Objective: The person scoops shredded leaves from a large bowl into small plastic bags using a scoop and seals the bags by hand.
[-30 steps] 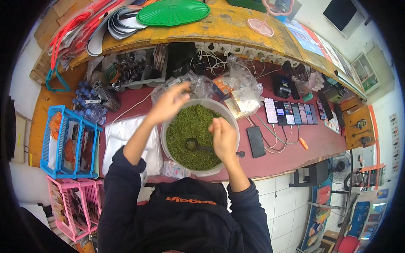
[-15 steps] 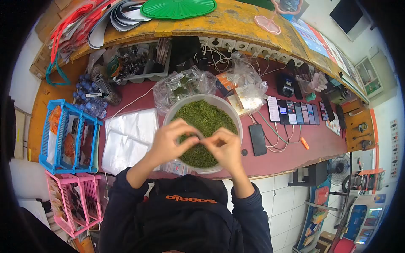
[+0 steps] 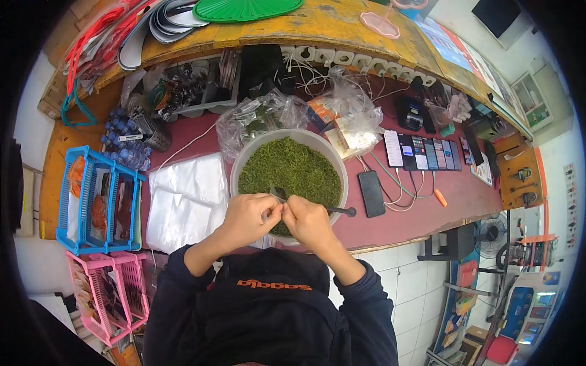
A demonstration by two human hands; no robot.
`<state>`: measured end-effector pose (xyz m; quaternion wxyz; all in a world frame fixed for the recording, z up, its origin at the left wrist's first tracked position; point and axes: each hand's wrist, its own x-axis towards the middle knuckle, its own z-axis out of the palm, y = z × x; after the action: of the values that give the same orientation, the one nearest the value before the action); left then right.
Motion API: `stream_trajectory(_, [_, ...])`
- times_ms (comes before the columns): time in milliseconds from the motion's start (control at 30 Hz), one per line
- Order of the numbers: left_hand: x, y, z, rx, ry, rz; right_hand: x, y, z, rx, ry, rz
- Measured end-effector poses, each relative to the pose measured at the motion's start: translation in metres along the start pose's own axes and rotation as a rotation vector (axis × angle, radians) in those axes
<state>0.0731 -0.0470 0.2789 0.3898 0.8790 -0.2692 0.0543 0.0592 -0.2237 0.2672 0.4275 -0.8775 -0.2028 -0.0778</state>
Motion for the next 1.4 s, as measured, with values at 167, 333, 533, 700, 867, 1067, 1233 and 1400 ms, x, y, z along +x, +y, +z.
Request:
stream_trajectory(167, [0.002,0.003,-0.012,-0.054,0.059,-0.060,0.010,-0.001,-0.014,-0.102,0.136,0.144])
stream_trajectory(333, [0.019,-0.023,-0.030,0.005,-0.101,-0.093,0.008,0.006,-0.027,0.675,-0.023,0.469])
stream_trajectory(533, [0.022,-0.030,-0.005,0.124,0.065,0.197,0.013,0.001,-0.033,0.152,-0.132,0.221])
stream_trajectory(700, [0.021,-0.026,-0.004,0.090,0.117,0.180,0.014,-0.004,-0.023,-0.184,0.058,0.078])
stream_trajectory(867, [0.015,-0.041,-0.040,-0.006,0.263,-0.018,-0.011,0.037,-0.005,-0.541,-0.293,0.082])
stream_trajectory(1067, [0.010,-0.045,-0.051,-0.036,0.335,-0.021,0.007,0.043,-0.010,-0.767,0.055,-0.004])
stream_trajectory(1233, [0.010,-0.044,-0.053,-0.058,0.321,-0.033,-0.003,0.033,-0.007,-0.786,-0.264,0.015])
stream_trajectory(1400, [0.012,-0.051,-0.046,-0.043,0.350,0.007,0.002,0.027,-0.019,-0.382,-0.362,0.114])
